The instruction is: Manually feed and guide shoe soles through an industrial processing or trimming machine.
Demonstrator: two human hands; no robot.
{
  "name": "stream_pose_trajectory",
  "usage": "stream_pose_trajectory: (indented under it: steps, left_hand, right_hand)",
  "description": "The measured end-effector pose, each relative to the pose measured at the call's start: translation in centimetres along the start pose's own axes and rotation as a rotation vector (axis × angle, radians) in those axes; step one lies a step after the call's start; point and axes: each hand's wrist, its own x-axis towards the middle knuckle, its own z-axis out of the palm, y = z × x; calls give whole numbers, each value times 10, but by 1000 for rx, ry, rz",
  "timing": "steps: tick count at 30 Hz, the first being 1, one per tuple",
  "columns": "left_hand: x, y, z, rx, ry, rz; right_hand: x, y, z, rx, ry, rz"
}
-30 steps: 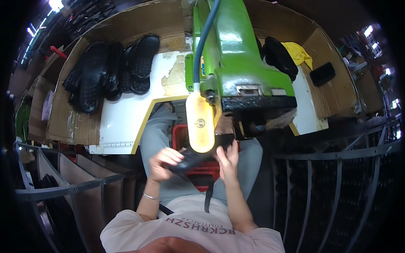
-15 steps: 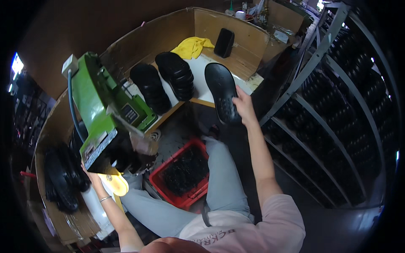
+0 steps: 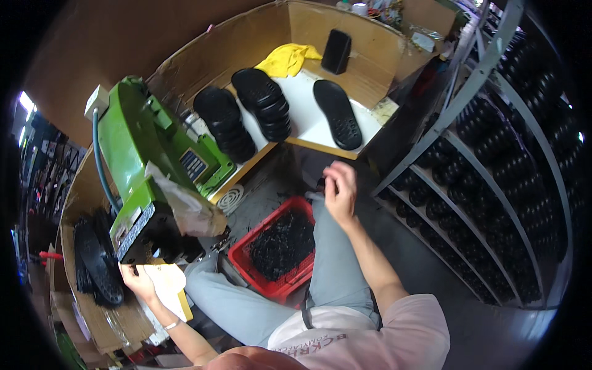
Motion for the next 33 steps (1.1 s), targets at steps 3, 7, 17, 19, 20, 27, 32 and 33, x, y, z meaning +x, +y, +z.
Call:
stream_pose_trajectory:
  steps: [3,7,17,19,20,27,32,33]
  left_hand:
    - [-36,58,-43,-205,-127,-112]
    - [-85,105,-67,-475,-222,-435]
    - [-115,141,20,-995,-362,-533]
    - [-113,148,29,-810,-409,-534]
    - [-108,150,35,-683,-455,-496]
    - [-92,143,40,-675,-410,-391]
    - [-84,142,31,-759,-258,-460]
    - [-85,136,29,-736,-259,-463]
  right_hand:
    - [-60,-38,11,428,-369,250]
    - [-115,-76,39,1024,-786,714]
    - [-56,-86,15,1116,-315,520]
    - [-38,-90,12,1008,-298,431]
    - [-30,-92,11,985,-287,410]
    - [-20,-90,27,860,-248,272]
    - [-21,-99,36,671,-276,126]
    - [-25,-98,39,732,-306,144]
